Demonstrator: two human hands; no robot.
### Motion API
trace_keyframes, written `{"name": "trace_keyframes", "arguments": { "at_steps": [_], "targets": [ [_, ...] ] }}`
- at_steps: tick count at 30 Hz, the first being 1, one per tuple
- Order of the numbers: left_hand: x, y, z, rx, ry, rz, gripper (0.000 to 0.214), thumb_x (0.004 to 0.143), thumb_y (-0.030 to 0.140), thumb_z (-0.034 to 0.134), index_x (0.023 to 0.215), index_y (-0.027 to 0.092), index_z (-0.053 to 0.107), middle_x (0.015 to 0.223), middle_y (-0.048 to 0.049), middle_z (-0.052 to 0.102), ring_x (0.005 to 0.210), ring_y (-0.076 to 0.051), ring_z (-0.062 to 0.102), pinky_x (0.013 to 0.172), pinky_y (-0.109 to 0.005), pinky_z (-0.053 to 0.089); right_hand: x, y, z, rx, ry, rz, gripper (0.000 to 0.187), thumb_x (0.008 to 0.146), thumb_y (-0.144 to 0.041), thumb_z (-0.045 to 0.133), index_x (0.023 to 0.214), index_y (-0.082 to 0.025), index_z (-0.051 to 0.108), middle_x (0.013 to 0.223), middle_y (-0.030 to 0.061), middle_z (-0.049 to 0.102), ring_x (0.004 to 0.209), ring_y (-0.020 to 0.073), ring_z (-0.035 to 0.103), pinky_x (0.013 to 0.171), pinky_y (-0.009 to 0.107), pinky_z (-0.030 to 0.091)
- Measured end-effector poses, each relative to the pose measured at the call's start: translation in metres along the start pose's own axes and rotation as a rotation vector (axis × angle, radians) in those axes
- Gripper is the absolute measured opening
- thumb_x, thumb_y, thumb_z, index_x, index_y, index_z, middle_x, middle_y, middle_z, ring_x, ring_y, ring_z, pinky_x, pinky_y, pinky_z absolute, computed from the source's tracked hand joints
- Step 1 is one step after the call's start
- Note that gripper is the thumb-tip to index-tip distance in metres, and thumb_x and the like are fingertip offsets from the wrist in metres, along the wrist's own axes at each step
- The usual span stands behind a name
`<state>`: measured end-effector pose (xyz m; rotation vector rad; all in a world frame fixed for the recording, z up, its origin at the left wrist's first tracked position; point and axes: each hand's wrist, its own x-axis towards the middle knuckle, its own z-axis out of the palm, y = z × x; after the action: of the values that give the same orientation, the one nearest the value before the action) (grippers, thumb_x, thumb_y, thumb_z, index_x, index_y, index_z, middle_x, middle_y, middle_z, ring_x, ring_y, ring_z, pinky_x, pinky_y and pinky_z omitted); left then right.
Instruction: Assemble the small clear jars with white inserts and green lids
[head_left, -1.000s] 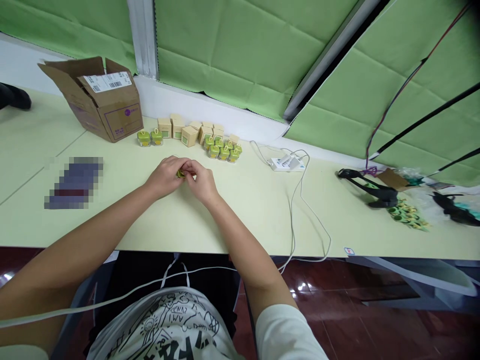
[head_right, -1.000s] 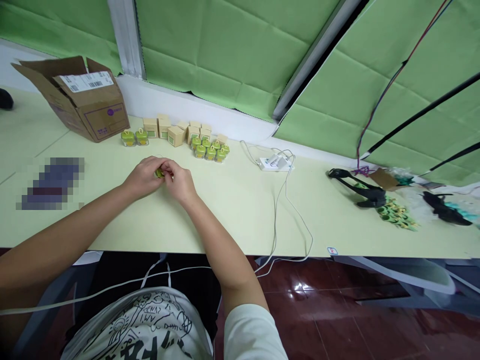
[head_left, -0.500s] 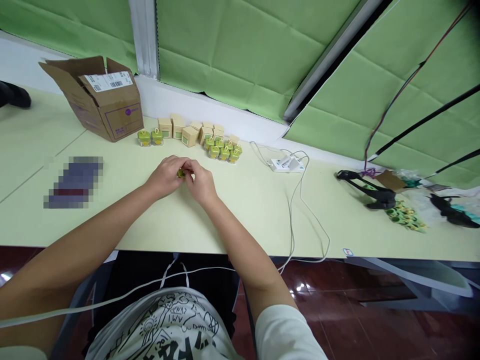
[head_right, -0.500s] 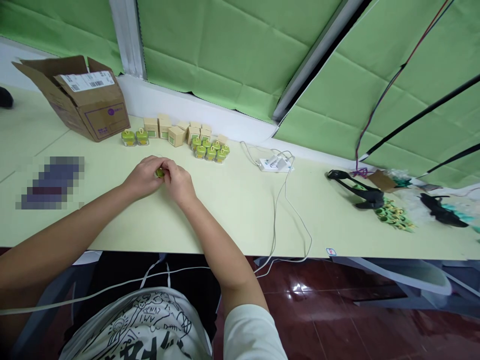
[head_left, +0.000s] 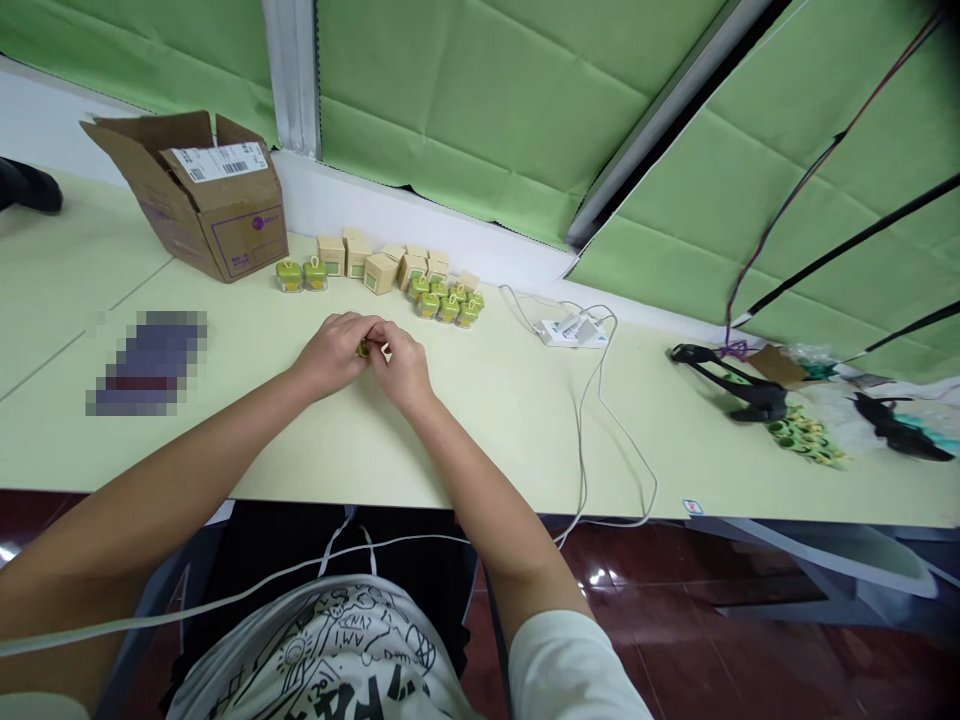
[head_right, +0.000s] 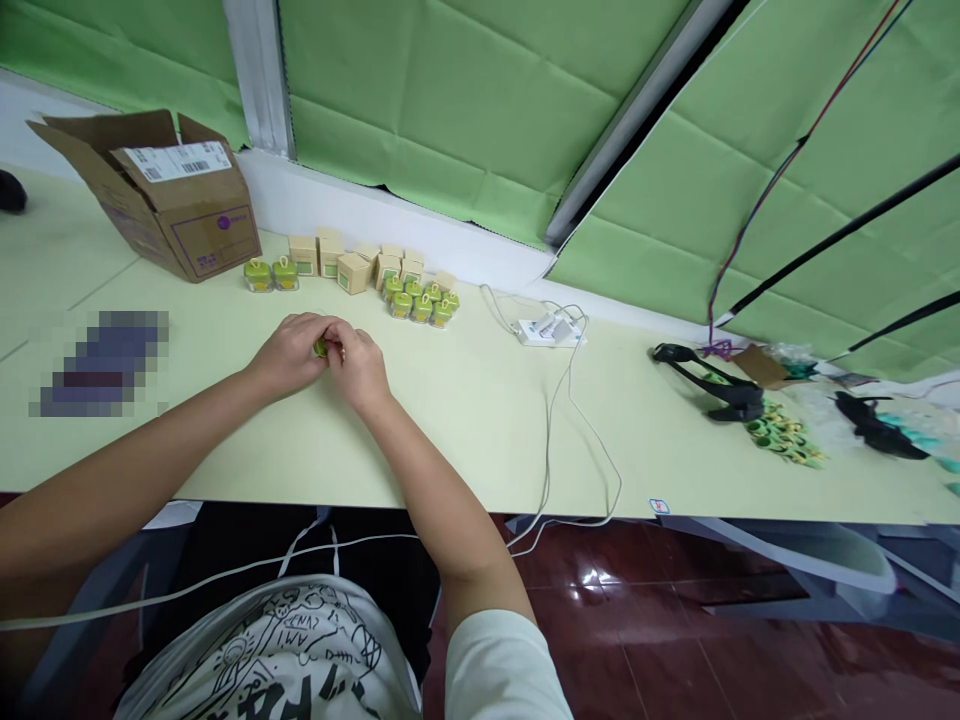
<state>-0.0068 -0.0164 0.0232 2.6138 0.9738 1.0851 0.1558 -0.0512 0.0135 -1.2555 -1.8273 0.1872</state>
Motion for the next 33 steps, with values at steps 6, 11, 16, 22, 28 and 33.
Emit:
{"name": "trace_keyframes", "arguments": {
  "at_steps": [6,11,16,22,28,33],
  "targets": [
    [0.001,0.004,-0.002,-0.011,0.032,0.034,0.041,0.082,0.010,0.053,0.120,0.020,0.066,0.114,-0.0097,0.077,0.112,-0.030,0.070,0.100,-0.046,0.048,-0.002,-0.010,-0.001,0.059,0.078,0.106,0.012,0.093,-0.017,0.061,0.099,-0.027,0.059,0.096,-0.0005,0.075,0.083,0.0178,0.068,0.086,0.034,0.057],
    [0.002,0.008,-0.004,-0.014,0.024,0.015,0.039,0.086,0.015,0.054,0.123,0.020,0.066,0.116,-0.0104,0.077,0.116,-0.031,0.070,0.104,-0.047,0.048,0.003,-0.012,-0.010,0.096,0.151,0.207,0.015,0.086,-0.023,0.071,0.094,-0.025,0.058,0.093,-0.0011,0.071,0.076,0.0158,0.063,0.079,0.032,0.055],
    [0.002,0.006,-0.005,-0.029,0.001,0.007,0.041,0.089,0.022,0.056,0.128,0.023,0.067,0.123,-0.0106,0.077,0.123,-0.032,0.068,0.109,-0.050,0.047,0.011,0.004,-0.013,0.299,0.071,0.441,0.037,0.077,-0.038,0.085,0.102,-0.024,0.062,0.098,0.0012,0.075,0.080,0.0161,0.069,0.082,0.034,0.060],
    [0.002,0.006,-0.005,-0.054,-0.026,0.003,0.041,0.088,0.026,0.061,0.129,0.023,0.067,0.128,-0.0110,0.075,0.126,-0.033,0.065,0.112,-0.052,0.046,0.015,0.016,-0.011,0.772,-0.151,0.554,0.036,0.074,-0.041,0.088,0.098,-0.021,0.070,0.090,0.0017,0.078,0.087,0.0175,0.076,0.086,0.034,0.064],
    [0.002,0.008,-0.004,-0.100,-0.034,-0.001,0.038,0.091,0.028,0.062,0.129,0.023,0.066,0.129,-0.0104,0.075,0.126,-0.032,0.066,0.113,-0.052,0.048,0.014,0.013,-0.016,0.897,-0.190,0.559,0.040,0.068,-0.040,0.092,0.097,-0.019,0.075,0.089,0.0020,0.080,0.087,0.0174,0.075,0.086,0.036,0.065],
    [0.001,0.011,-0.006,-0.156,-0.013,0.022,0.036,0.092,0.029,0.064,0.128,0.023,0.067,0.131,-0.0095,0.076,0.125,-0.030,0.069,0.114,-0.050,0.050,0.015,0.012,-0.016,0.886,-0.162,0.567,0.036,0.066,-0.037,0.091,0.092,-0.018,0.075,0.084,0.0003,0.078,0.080,0.0147,0.072,0.082,0.032,0.064]
  ]
}}
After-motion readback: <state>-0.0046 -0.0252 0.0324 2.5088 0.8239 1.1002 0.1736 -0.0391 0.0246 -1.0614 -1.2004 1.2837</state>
